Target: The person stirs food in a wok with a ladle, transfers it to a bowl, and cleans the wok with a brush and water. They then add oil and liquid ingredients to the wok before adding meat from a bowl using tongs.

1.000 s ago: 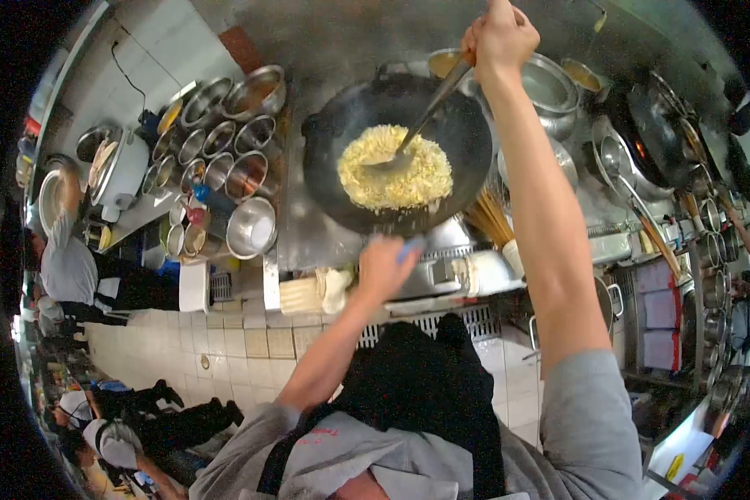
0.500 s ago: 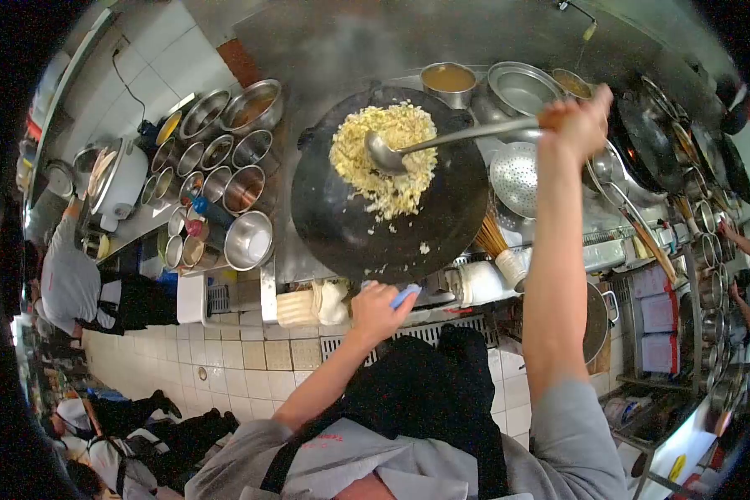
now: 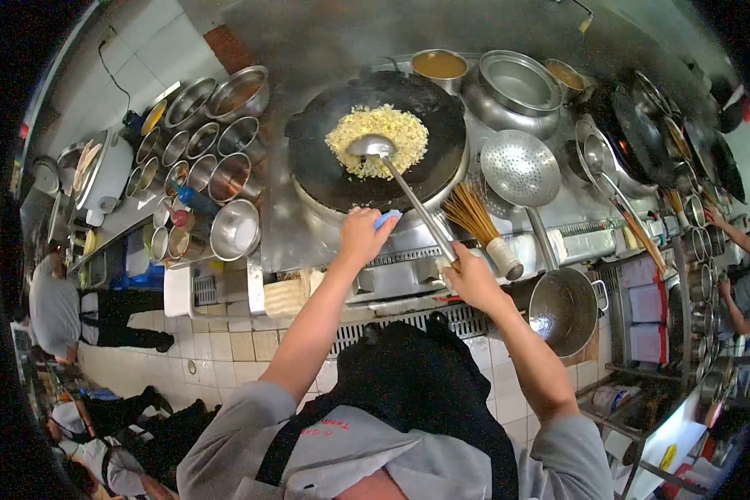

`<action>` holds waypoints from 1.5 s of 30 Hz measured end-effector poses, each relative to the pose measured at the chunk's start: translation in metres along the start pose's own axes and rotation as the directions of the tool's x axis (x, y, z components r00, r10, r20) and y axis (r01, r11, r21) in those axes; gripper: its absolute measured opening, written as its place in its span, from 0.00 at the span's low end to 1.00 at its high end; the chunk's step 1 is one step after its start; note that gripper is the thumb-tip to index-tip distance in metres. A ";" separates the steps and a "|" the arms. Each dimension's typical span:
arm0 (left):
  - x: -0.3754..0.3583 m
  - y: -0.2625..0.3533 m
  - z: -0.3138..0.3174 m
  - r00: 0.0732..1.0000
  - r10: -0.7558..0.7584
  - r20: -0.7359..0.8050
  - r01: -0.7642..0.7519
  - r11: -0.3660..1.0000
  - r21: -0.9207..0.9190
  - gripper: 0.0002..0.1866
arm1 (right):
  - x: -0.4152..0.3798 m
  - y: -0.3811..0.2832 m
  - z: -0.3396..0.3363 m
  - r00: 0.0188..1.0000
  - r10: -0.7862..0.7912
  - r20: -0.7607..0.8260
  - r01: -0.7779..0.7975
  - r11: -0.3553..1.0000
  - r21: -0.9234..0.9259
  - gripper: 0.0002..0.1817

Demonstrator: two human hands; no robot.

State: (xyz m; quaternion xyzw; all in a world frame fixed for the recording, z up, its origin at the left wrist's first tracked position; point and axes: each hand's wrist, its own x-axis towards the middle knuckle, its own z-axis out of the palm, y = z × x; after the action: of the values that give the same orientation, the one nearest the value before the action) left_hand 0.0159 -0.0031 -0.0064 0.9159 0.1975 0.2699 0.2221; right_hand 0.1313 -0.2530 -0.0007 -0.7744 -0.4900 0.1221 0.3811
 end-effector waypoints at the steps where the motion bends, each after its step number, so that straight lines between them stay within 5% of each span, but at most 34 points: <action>1: 0.001 -0.001 0.000 1.000 -0.002 0.011 0.002 1.000 -0.011 0.23 | 0.010 -0.062 -0.031 0.885 0.379 0.270 -0.449 0.848 0.282 0.27; 4: -0.002 -0.003 0.001 1.000 -0.002 -0.020 0.002 1.000 -0.026 0.23 | 0.005 -0.104 -0.059 0.743 0.501 0.443 -0.665 0.480 0.572 0.27; 8: 0.002 0.008 -0.012 0.977 -0.136 0.164 0.139 0.990 -0.005 0.21 | 0.035 -0.067 -0.021 0.675 0.527 0.516 -0.593 -0.029 0.805 0.27; 9: 0.002 0.009 -0.014 0.978 -0.135 0.159 0.139 0.990 -0.017 0.21 | 0.050 -0.069 -0.015 0.656 0.576 0.488 -0.607 0.018 0.795 0.22; 12: 0.001 0.006 -0.013 0.987 -0.101 0.125 0.105 0.994 -0.023 0.21 | 0.049 -0.097 -0.019 0.796 0.526 0.298 -0.571 0.493 0.656 0.12; 16: 0.001 0.006 -0.009 0.987 -0.121 0.107 0.124 0.992 -0.023 0.21 | 0.003 -0.095 -0.035 0.698 0.449 0.557 -0.587 -0.086 0.805 0.18; 17: 0.002 0.010 -0.013 0.980 -0.148 0.133 0.153 0.988 -0.032 0.21 | 0.009 -0.082 -0.028 0.672 0.474 0.569 -0.621 -0.059 0.782 0.23; 20: 0.002 0.004 -0.006 0.986 -0.111 0.126 0.113 0.994 -0.006 0.21 | 0.046 -0.076 -0.022 0.819 0.492 0.296 -0.541 0.487 0.686 0.18; 23: 0.001 0.003 -0.004 0.985 -0.120 0.127 0.124 0.992 -0.022 0.21 | 0.081 -0.054 -0.011 0.883 0.440 0.162 -0.442 0.666 0.602 0.18; 26: 0.002 0.005 -0.001 0.995 -0.092 0.047 0.094 0.994 -0.062 0.22 | 0.108 -0.067 0.001 0.793 0.557 0.248 -0.566 0.522 0.638 0.17; 28: 0.002 0.008 -0.003 0.989 -0.116 0.092 0.119 0.993 -0.024 0.21 | 0.096 -0.066 0.006 0.781 0.487 0.391 -0.607 0.445 0.658 0.25; 32: 0.003 0.011 -0.011 0.981 -0.132 0.140 0.134 0.991 -0.005 0.20 | 0.025 -0.081 -0.029 0.792 0.447 0.416 -0.596 0.714 0.368 0.28; 35: 0.001 0.004 -0.001 0.985 -0.129 0.117 0.131 0.991 -0.008 0.19 | -0.017 -0.056 -0.034 0.968 0.209 0.137 -0.226 0.966 0.129 0.31; 38: 0.003 0.013 -0.009 0.978 -0.161 0.133 0.165 0.986 -0.017 0.20 | 0.002 -0.107 -0.081 0.901 0.383 0.204 -0.377 0.924 -0.070 0.33; 42: -0.001 0.003 0.001 0.989 -0.128 0.079 0.130 0.991 -0.017 0.20 | 0.008 -0.061 -0.068 0.923 0.364 0.126 -0.246 0.808 -0.535 0.35; 45: 0.002 0.010 -0.004 0.988 -0.130 0.086 0.135 0.989 -0.054 0.21 | 0.027 -0.051 -0.083 0.923 0.348 0.166 -0.226 0.837 -0.498 0.34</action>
State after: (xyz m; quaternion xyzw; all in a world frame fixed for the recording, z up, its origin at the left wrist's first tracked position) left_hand 0.0172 -0.0088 0.0027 0.9039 0.2407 0.2225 0.2748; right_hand 0.1569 -0.2570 0.0968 -0.8866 -0.4262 0.1525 0.0947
